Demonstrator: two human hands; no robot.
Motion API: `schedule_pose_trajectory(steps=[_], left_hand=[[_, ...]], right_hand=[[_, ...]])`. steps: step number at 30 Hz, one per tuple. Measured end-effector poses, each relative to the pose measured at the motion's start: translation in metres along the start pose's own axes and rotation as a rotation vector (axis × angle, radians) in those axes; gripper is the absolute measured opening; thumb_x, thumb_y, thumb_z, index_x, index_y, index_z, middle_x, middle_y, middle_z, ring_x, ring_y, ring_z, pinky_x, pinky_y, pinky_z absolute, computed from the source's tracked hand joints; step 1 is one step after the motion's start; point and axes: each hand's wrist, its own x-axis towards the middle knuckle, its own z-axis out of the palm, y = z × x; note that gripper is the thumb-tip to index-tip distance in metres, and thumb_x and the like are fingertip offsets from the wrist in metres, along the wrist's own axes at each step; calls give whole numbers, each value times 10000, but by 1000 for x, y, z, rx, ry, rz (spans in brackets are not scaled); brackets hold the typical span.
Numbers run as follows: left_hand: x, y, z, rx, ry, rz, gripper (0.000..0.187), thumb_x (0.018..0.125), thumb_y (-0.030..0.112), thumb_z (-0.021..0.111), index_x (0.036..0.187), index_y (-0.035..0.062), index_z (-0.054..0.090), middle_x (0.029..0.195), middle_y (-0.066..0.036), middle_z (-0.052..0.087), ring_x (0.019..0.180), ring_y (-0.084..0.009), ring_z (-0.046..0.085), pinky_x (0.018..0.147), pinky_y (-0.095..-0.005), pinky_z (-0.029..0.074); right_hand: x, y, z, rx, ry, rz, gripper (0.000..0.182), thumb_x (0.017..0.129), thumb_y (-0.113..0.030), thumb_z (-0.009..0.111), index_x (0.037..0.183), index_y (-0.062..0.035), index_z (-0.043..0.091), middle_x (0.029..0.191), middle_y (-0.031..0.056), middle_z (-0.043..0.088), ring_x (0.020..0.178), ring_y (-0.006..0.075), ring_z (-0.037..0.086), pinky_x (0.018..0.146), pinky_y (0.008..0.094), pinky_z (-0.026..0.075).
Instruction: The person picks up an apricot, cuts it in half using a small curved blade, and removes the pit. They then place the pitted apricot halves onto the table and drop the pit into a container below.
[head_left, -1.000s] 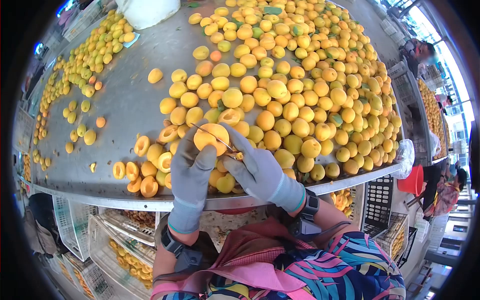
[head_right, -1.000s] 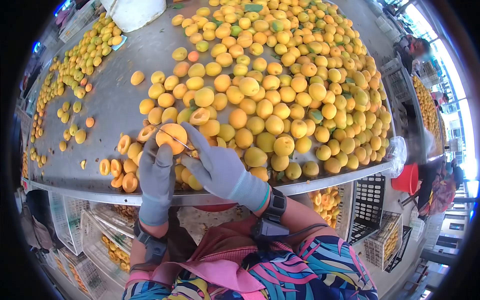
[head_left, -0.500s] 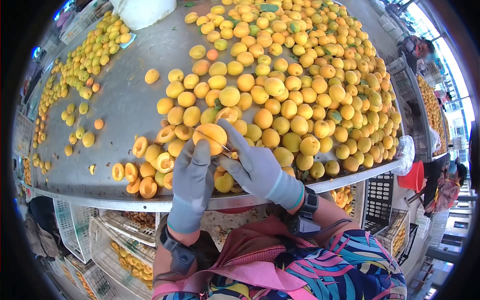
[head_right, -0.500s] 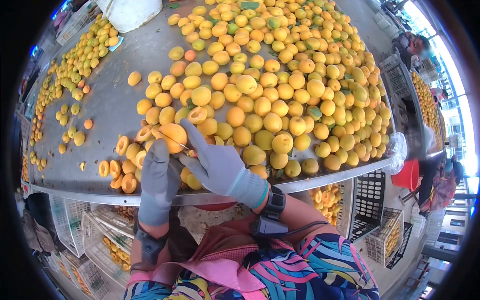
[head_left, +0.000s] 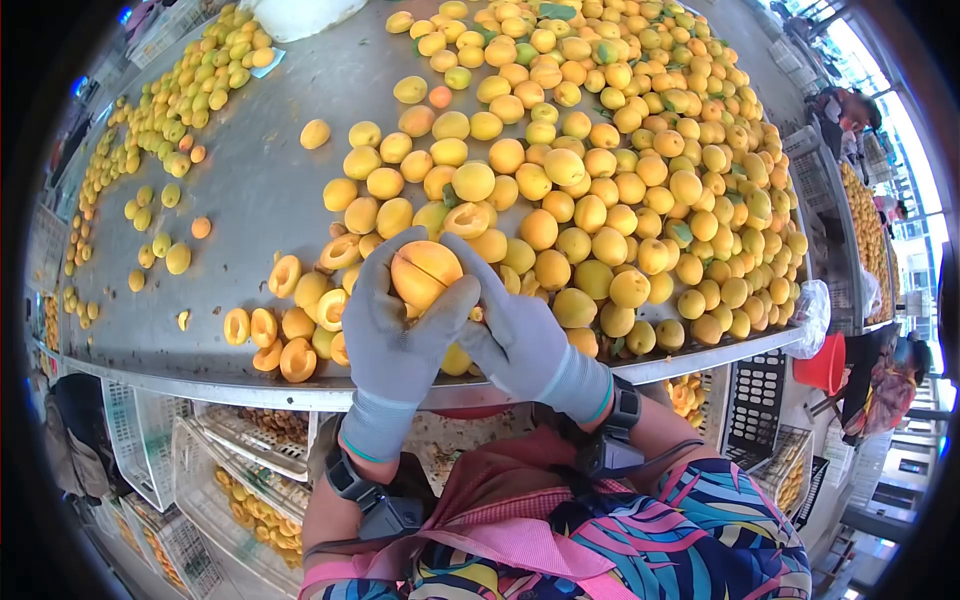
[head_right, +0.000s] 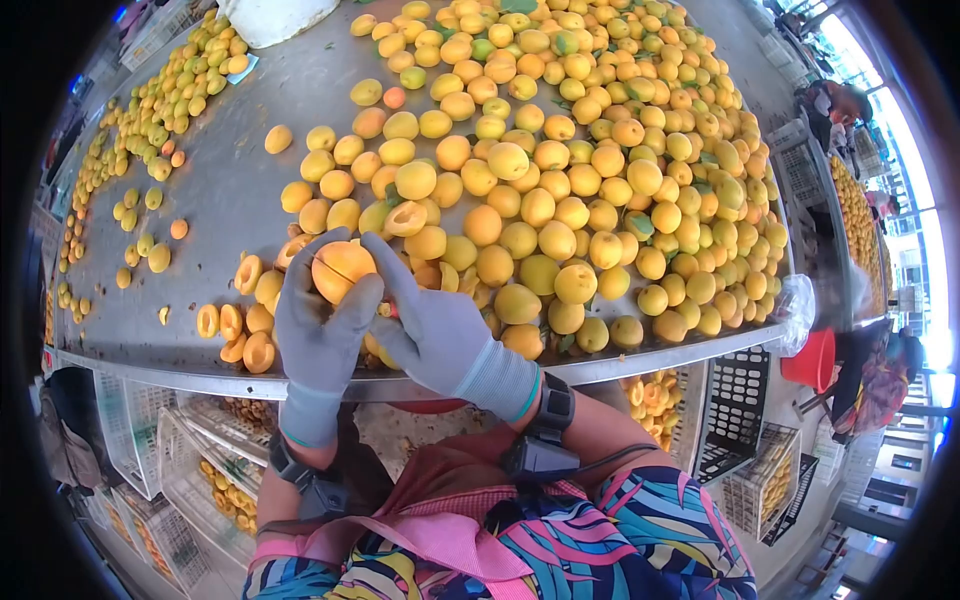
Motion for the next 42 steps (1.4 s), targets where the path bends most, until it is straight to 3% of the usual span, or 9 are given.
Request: schedule_pose_trajectory(steps=[9, 17, 21, 24, 29, 31, 35, 38, 42], left_hand=[[-4, -4, -7, -56, -96, 19, 500, 783, 57, 707, 1216, -71, 492, 1099, -109, 612, 960, -133, 592, 830, -272, 501], [-4, 6, -4, -670, -241, -279, 501, 847, 53, 620, 1305, -36, 437, 1207, -119, 563, 1105, -190, 556, 922, -306, 462], [0, -23, -23, -385, -232, -209, 525, 840, 55, 633, 1320, -15, 432, 1264, -119, 520, 1105, -198, 561, 925, -308, 459], [3, -24, -28, 164, -293, 80, 531, 834, 41, 639, 1323, 0, 435, 1254, -106, 525, 1086, -172, 562, 910, -289, 461], [-1, -10, -14, -348, -350, -163, 480, 873, 83, 638, 1305, -6, 447, 1107, -69, 597, 1026, -129, 560, 886, -270, 461], [0, -12, -13, -391, -351, -184, 448, 893, 96, 623, 1295, -6, 451, 1109, -62, 594, 1002, -118, 565, 872, -255, 465], [-4, -13, -11, -418, -248, -173, 417, 891, 59, 608, 1277, 4, 461, 1072, -60, 593, 924, -114, 595, 811, -236, 492], [-10, -7, -8, -423, -207, -342, 421, 879, 44, 611, 1273, 22, 467, 1040, -56, 590, 863, -103, 606, 733, -220, 511], [-18, -13, 5, -354, -316, -403, 441, 844, 54, 655, 1251, 40, 485, 992, -42, 594, 806, -70, 594, 647, -198, 506]], right_hand=[[3, 6, -23, 84, -143, 3, 668, 905, -227, 547, 1452, -42, 211, 618, 156, 562, 572, 311, 594, 503, 392, 420], [8, 17, -32, 458, -82, 153, 482, 971, -276, 497, 1377, -42, 384, 634, 4, 516, 531, 69, 474, 490, 233, 348], [6, 17, -38, 734, -131, 387, 472, 970, -283, 518, 1370, -54, 416, 669, -70, 467, 560, 5, 405, 484, 183, 302], [6, 3, -44, 693, -195, 479, 466, 963, -298, 530, 1345, -45, 447, 725, -43, 517, 606, 19, 448, 509, 193, 351], [10, 0, -39, 563, -360, 459, 455, 951, -320, 543, 1309, -44, 489, 849, 1, 589, 694, 66, 516, 600, 221, 428], [12, 8, -28, 403, -236, 140, 370, 954, -291, 528, 1229, -45, 544, 790, -7, 592, 669, 69, 518, 576, 220, 418], [16, -7, -53, 286, -320, 468, 322, 955, -270, 511, 1133, -10, 573, 674, 2, 577, 564, 72, 519, 502, 220, 398], [13, -10, -37, 835, 536, 44, 311, 960, -260, 495, 1016, 37, 566, 545, 15, 516, 389, 75, 453, 373, 221, 319], [19, -29, -26, 1077, 768, -63, 287, 961, -243, 506, 1017, 36, 544, 594, 36, 536, 426, 84, 482, 389, 225, 341]])
